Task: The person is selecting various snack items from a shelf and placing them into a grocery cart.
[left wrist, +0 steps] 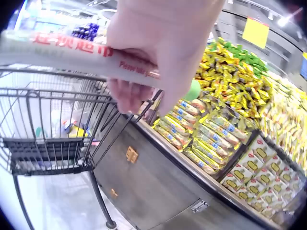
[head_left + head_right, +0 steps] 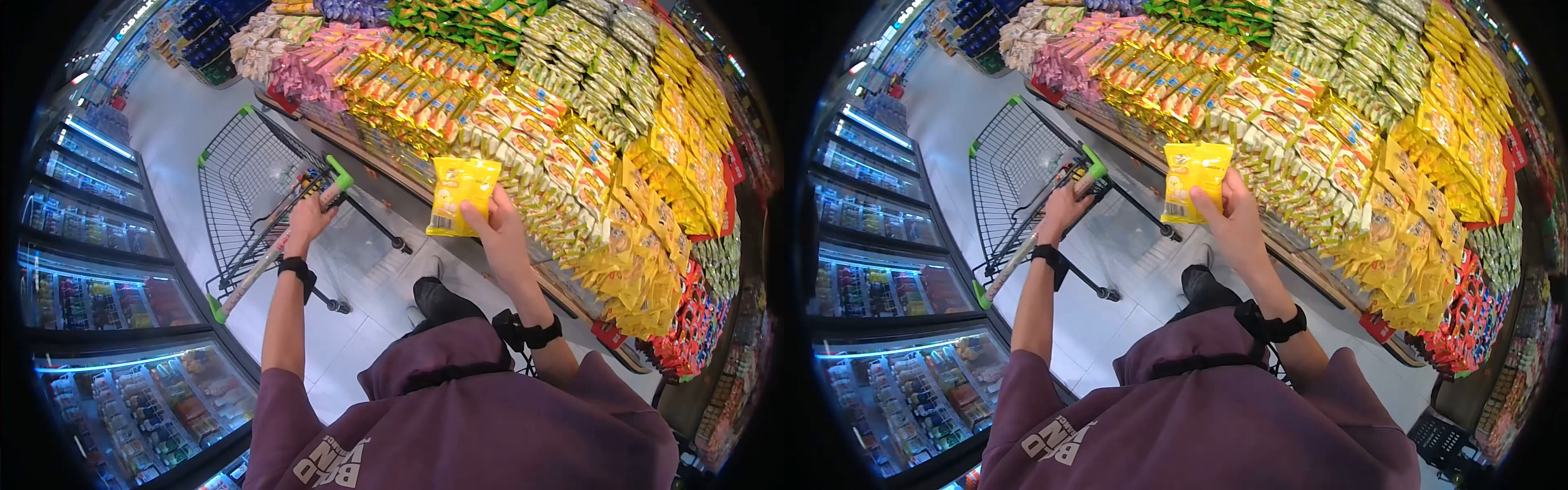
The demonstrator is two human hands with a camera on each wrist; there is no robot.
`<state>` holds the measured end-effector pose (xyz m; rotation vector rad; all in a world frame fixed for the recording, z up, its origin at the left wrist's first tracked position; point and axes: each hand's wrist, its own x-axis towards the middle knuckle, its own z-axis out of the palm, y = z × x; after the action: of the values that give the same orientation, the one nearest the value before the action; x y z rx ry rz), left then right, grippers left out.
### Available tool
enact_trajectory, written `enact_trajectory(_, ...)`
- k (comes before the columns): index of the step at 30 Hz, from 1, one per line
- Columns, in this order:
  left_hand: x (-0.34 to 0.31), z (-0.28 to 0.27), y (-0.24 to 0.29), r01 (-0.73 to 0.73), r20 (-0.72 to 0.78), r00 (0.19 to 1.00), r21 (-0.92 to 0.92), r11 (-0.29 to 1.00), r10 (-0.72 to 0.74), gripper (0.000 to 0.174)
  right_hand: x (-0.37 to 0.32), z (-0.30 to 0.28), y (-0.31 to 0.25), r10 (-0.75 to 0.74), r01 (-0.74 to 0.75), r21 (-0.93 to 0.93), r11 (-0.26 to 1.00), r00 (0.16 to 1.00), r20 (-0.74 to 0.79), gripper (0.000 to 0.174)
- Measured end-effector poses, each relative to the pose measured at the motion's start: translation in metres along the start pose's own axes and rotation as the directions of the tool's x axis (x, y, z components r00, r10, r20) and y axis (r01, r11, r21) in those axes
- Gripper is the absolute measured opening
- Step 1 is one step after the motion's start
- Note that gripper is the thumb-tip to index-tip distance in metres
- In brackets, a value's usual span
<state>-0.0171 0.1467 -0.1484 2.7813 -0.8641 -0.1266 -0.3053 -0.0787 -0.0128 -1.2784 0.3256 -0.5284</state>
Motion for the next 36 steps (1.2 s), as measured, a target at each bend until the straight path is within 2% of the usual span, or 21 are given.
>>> enact_trajectory(3, 0.021, 0.006, 0.000, 0.040, 0.144, 0.989, -0.104, 0.994, -0.025, 0.042, -0.019, -0.008, -0.001, 0.004, -0.004, 0.007, 1.000, 1.000, 0.014, 0.033)
enact_trajectory(5, 0.025, -0.005, 0.013, 0.105, 0.325, 0.944, -0.164, 0.981, -0.047, 0.040, -0.029, -0.015, -0.006, 0.017, -0.017, -0.018, 1.000, 1.000, -0.009, 0.033)
enact_trajectory(9, 0.026, 0.006, 0.022, 0.197, 0.353, 0.931, -0.273, 0.942, -0.092, 0.036, -0.038, -0.026, -0.017, 0.011, -0.012, -0.015, 1.000, 1.000, -0.016, 0.033)
enact_trajectory(12, 0.019, 0.006, 0.029, 0.173, 0.299, 0.948, -0.190, 0.966, -0.111, 0.036, -0.040, -0.034, -0.026, 0.008, -0.008, 0.010, 1.000, 1.000, -0.014, 0.033)
enact_trajectory(15, 0.011, 0.005, 0.044, 0.225, 0.269, 0.945, -0.122, 0.967, -0.186, 0.032, -0.040, -0.047, -0.036, -0.003, 0.004, 0.032, 0.999, 1.000, -0.022, 0.034)
enact_trajectory(16, 0.011, 0.011, 0.042, 0.207, 0.234, 0.953, -0.048, 0.977, -0.190, 0.030, -0.041, -0.053, -0.040, -0.007, 0.008, 0.036, 0.999, 1.000, -0.025, 0.034)
enact_trajectory(19, -0.001, 0.012, 0.054, 0.164, 0.148, 0.976, 0.001, 0.986, -0.163, 0.030, -0.043, -0.075, -0.053, -0.009, 0.010, 0.037, 0.999, 1.000, -0.003, 0.034)
enact_trajectory(20, -0.007, 0.004, 0.067, 0.201, 0.211, 0.960, -0.049, 0.978, -0.186, 0.032, -0.045, -0.083, -0.059, -0.006, 0.007, 0.037, 0.999, 1.000, -0.009, 0.034)
enact_trajectory(23, -0.012, 0.010, 0.079, 0.254, 0.282, 0.931, -0.048, 0.966, -0.231, 0.034, -0.051, -0.109, -0.073, 0.016, -0.015, 0.037, 0.999, 1.000, -0.010, 0.036)
enact_trajectory(24, -0.017, 0.008, 0.088, 0.229, 0.249, 0.944, -0.029, 0.973, -0.215, 0.033, -0.052, -0.119, -0.077, 0.025, -0.025, 0.038, 0.999, 1.000, -0.005, 0.037)
enact_trajectory(31, -0.035, 0.018, 0.118, 0.262, 0.357, 0.914, -0.158, 0.952, -0.193, 0.031, -0.062, -0.172, -0.091, 0.051, -0.054, 0.097, 0.994, 0.998, 0.029, 0.046)
enact_trajectory(34, -0.048, 0.019, 0.138, 0.244, 0.359, 0.918, -0.184, 0.952, -0.166, 0.031, -0.068, -0.184, -0.097, -0.007, -0.008, 0.200, 0.980, 0.997, 0.074, 0.051)
enact_trajectory(36, -0.057, 0.019, 0.148, 0.223, 0.364, 0.922, -0.230, 0.947, -0.129, 0.031, -0.073, -0.192, -0.104, -0.013, -0.006, 0.168, 0.986, 0.993, 0.116, 0.054)
